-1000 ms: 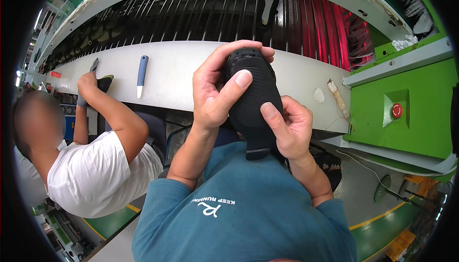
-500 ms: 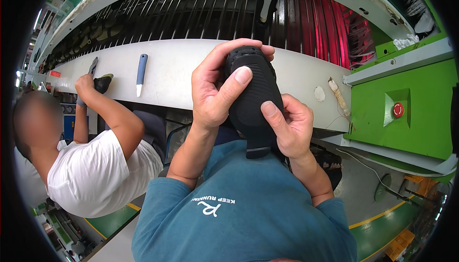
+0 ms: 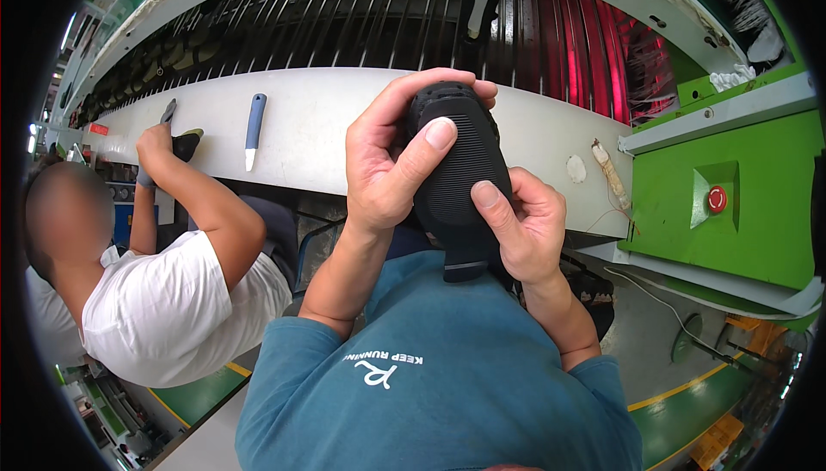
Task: The person assembles black slipper footwear on a factory assembly line. They pick up a slipper sole and upper, align the parts, and press them together to attach them. The person then places the assembled slipper onto the moving conveyor belt. This process is repeated for multiple units throughout the clip.
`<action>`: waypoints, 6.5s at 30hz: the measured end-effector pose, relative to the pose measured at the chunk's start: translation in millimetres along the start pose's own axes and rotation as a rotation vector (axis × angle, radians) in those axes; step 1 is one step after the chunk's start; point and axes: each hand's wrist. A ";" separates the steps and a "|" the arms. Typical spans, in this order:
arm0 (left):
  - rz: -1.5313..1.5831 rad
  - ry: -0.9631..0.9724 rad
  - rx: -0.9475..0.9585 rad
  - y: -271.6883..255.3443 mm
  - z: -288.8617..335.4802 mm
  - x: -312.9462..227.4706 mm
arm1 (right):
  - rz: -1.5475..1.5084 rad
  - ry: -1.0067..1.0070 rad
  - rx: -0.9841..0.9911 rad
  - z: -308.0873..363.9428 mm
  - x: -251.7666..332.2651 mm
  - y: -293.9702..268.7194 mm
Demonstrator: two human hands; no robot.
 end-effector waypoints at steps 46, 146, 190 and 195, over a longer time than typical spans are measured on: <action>-0.092 -0.074 -0.059 9.4 13.3 -14.7 | 0.018 0.000 0.072 7.1 -1.6 -8.5; -0.201 0.302 -0.083 -41.6 81.3 18.0 | 0.327 -0.246 0.238 -29.6 -14.4 17.7; -0.471 0.401 0.300 -18.2 50.8 1.6 | 0.079 -0.189 0.464 -24.0 -1.6 -11.6; -0.549 0.418 0.355 -17.2 47.9 -2.5 | 0.106 -0.228 0.461 -25.0 2.4 -7.0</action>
Point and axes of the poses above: each hand's wrist, its own z-axis away from the middle knuckle, its own y-axis out of the palm, x = y × z, and after that the axes turned 6 degrees about x, right-handed
